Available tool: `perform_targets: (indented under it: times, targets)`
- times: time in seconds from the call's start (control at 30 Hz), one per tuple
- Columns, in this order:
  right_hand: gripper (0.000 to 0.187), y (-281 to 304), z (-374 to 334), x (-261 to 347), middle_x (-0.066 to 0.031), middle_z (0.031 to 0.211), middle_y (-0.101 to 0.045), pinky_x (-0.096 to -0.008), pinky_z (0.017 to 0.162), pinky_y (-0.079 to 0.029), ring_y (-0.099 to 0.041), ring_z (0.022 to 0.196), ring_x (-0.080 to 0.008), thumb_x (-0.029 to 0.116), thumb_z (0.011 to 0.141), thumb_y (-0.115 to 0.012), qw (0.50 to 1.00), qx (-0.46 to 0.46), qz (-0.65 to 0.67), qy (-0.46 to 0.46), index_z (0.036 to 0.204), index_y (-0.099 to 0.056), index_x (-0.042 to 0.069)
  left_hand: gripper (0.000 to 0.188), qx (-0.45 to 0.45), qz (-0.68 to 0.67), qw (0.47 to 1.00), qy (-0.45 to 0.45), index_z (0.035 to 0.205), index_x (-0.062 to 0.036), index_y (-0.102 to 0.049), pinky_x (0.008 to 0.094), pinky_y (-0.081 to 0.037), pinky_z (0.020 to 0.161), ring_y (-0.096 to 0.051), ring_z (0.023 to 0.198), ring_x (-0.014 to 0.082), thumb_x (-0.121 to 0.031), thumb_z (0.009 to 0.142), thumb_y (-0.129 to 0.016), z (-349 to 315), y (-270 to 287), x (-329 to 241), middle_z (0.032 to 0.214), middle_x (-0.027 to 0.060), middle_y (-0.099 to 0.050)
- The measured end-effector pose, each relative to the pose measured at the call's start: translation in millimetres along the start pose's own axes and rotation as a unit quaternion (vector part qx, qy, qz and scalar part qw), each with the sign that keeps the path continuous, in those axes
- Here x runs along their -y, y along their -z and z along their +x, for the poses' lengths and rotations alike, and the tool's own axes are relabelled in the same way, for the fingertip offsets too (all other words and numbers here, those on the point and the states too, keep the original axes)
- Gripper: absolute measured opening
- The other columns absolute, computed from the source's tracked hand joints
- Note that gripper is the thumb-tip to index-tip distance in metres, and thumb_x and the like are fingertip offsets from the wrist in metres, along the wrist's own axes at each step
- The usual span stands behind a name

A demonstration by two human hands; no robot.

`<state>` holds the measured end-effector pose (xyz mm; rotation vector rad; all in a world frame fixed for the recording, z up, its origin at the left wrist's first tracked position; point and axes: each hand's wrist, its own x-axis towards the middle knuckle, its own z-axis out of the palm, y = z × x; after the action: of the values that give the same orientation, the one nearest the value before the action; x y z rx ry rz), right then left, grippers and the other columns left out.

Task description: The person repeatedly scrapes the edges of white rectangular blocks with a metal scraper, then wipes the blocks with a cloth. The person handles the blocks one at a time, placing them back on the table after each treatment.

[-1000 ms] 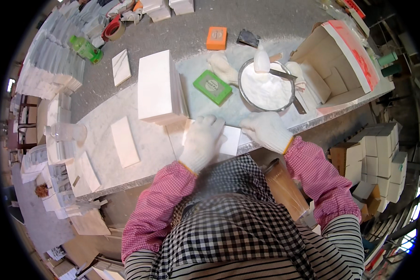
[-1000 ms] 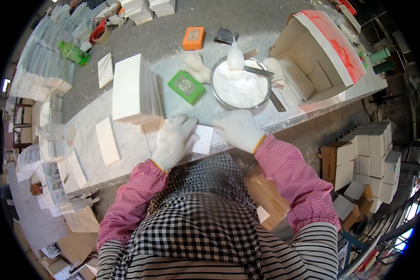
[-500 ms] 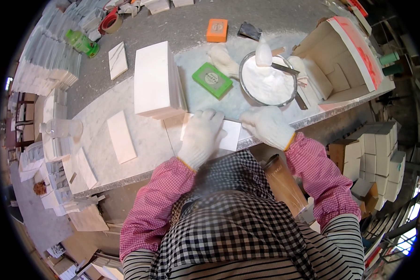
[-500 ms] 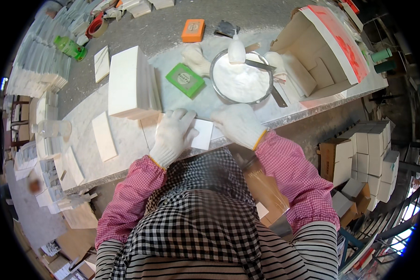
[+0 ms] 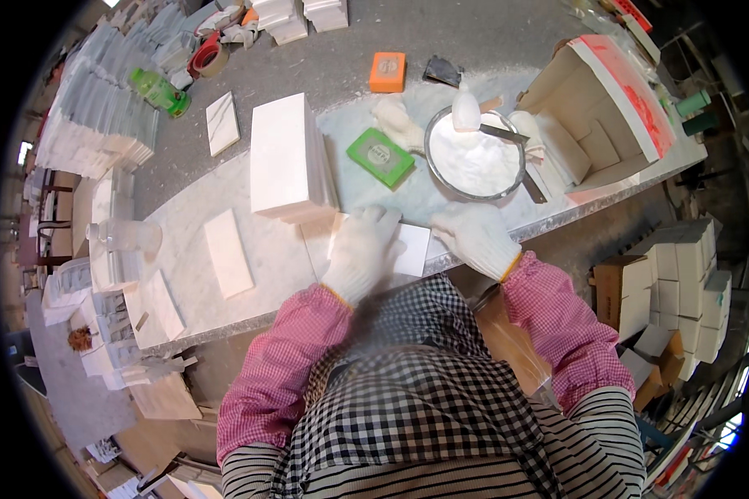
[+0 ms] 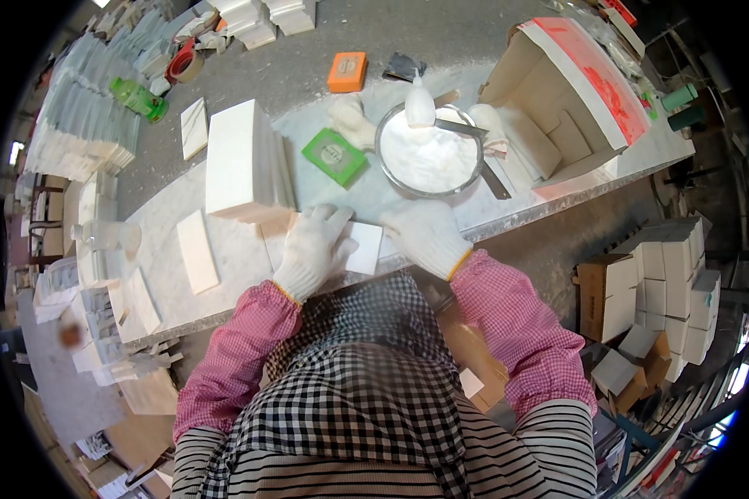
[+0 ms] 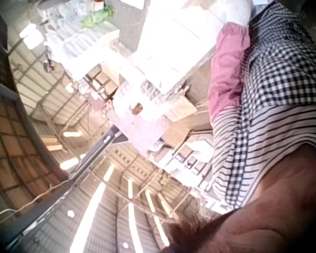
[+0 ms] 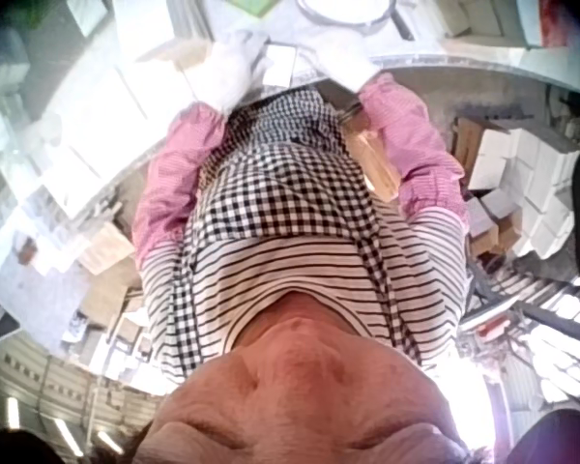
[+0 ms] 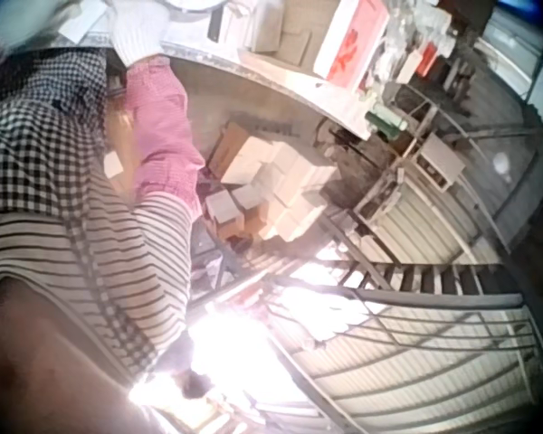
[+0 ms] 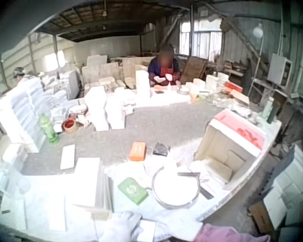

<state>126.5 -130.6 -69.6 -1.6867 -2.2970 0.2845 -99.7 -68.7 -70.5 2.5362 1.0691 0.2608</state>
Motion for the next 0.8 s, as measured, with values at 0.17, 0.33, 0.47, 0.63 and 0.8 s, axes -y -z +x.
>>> perform_targets:
  times: [0.17,0.33,0.47,0.63,0.8]
  targets:
    - [0.011,3.6,3.6,-0.8,-0.0081,0.080,-0.064,-0.0440,0.064,-0.053,-0.066,0.073,-0.0324,0.022,0.085,-0.069,0.999,-0.046,-0.001,0.025,0.090,-0.068,0.012,0.048,-0.021,-0.029,0.999,-0.010,0.122,-0.0092,-0.065,0.0473,-0.049,0.096,-0.059,0.110,0.0380,-0.016,0.077,-0.080,-1.3,0.1,1.3,0.114,0.0150,-0.066]
    - [0.009,2.6,5.1,-1.8,-0.0086,0.079,-0.064,-0.0443,0.063,-0.053,-0.066,0.072,-0.0326,0.020,0.084,-0.070,0.998,-0.052,-0.002,0.038,0.088,-0.067,0.012,0.047,-0.017,-0.029,0.999,-0.009,0.121,-0.0087,-0.065,0.0471,-0.049,0.095,-0.059,0.108,0.0379,-0.016,0.077,-0.080,-1.0,-1.7,1.3,0.113,0.0145,-0.066]
    - [0.009,0.2,4.7,-3.4,-0.0085,0.079,-0.064,-0.0449,0.062,-0.053,-0.066,0.071,-0.0324,0.020,0.085,-0.069,0.998,-0.052,0.001,0.046,0.088,-0.066,0.011,0.046,-0.033,-0.029,0.999,-0.019,0.120,-0.0088,-0.065,0.0471,-0.050,0.094,-0.059,0.106,0.0376,-0.016,0.076,-0.080,-3.0,-3.3,2.7,0.112,0.0139,-0.066]
    - [0.008,-10.1,-1.1,-3.9,-0.0097,0.083,-0.066,-0.0439,0.063,-0.054,-0.069,0.074,-0.0320,0.016,0.087,-0.063,1.000,-0.010,0.003,0.013,0.091,-0.067,0.011,0.045,-0.018,-0.017,1.000,-0.016,0.119,-0.0088,-0.066,0.0469,-0.050,0.094,-0.059,0.108,0.0377,-0.016,0.076,-0.079,-3.0,-3.2,2.5,0.111,0.0143,-0.065]
    - [0.009,-11.2,-5.8,2.2,-0.0105,0.085,-0.066,-0.0443,0.064,-0.053,-0.068,0.077,-0.0325,0.016,0.089,-0.061,0.999,-0.047,0.019,0.003,0.094,-0.068,0.012,0.046,-0.005,-0.014,1.000,-0.005,0.121,-0.0086,-0.065,0.0463,-0.050,0.095,-0.059,0.111,0.0373,-0.018,0.078,-0.079,-1.1,0.8,0.2,0.115,0.0149,-0.064]
